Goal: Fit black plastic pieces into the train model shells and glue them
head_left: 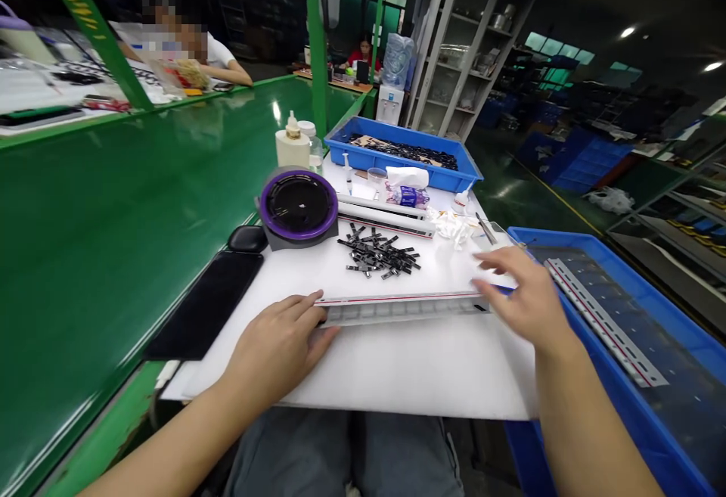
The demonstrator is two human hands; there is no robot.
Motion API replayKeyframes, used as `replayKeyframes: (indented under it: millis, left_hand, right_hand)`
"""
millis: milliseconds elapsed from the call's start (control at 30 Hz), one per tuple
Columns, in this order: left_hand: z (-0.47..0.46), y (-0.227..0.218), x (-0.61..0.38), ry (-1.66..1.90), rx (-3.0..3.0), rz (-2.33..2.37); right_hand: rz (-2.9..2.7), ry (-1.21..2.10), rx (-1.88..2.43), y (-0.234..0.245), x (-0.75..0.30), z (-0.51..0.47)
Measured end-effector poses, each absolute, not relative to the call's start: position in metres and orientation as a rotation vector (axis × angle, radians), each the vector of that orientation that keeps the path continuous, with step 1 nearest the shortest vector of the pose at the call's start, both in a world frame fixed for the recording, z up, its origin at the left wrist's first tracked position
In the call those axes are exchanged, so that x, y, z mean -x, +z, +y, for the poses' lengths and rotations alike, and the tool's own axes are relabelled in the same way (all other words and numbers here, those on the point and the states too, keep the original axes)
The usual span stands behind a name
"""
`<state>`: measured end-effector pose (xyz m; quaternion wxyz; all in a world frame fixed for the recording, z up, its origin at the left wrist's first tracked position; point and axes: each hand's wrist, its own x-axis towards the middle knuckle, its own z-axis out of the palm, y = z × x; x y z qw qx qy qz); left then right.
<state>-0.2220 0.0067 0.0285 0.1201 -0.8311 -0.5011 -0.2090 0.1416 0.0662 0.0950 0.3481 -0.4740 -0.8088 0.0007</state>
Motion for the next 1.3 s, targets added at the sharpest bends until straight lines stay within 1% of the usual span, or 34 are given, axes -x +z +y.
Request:
replayKeyframes:
  millis: [67,133,300,567,867,967,1100,1200,1300]
  left_hand:
    - [0.004,0.030,0.221,-0.584,2.420,-1.504]
    - [0.002,0.031,0.219,-0.562,2.418,-1.542]
    - [0.002,0.037,0.218,-0.553,2.425,-1.632]
    - [0.000,0.044,0.223,-0.454,2.400,-1.715]
    - [-0.001,0.038,0.219,-0.500,2.384,-1.678]
    - [-0.003,0.045,0.224,-0.660,2.422,-1.644]
    - [-0.012,0.080,0.236,-1.108,2.383,-1.571]
    - [-0.019,0.108,0.227,-1.484,2.334,-1.698]
    - [-0.017,0.123,0.198,-1.730,2.590,-1.749]
  right_hand:
    - [-2.380,0.085,1.204,0.089,-0.117,0.046]
    - [-2.487,0.109,1.252,0.077,-0.102,0.037]
    - [-2.469,0.112,1.323,0.055,-0.101,0.041]
    - [-2.459,0.146,1.297,0.060,-0.101,0.038]
    - [-2.396,0.087,1.320,0.061,-0.098,0.025]
    - [-2.335,0.137,1.358,0.064,-0.100,0.014]
    - [-2.081,0.331,1.428,0.074,-0.097,-0.001]
    - [-1.833,0.638,1.367,0.086,-0.071,-0.011]
    - [-1.647,1.047,1.117,0.097,-0.023,-0.014]
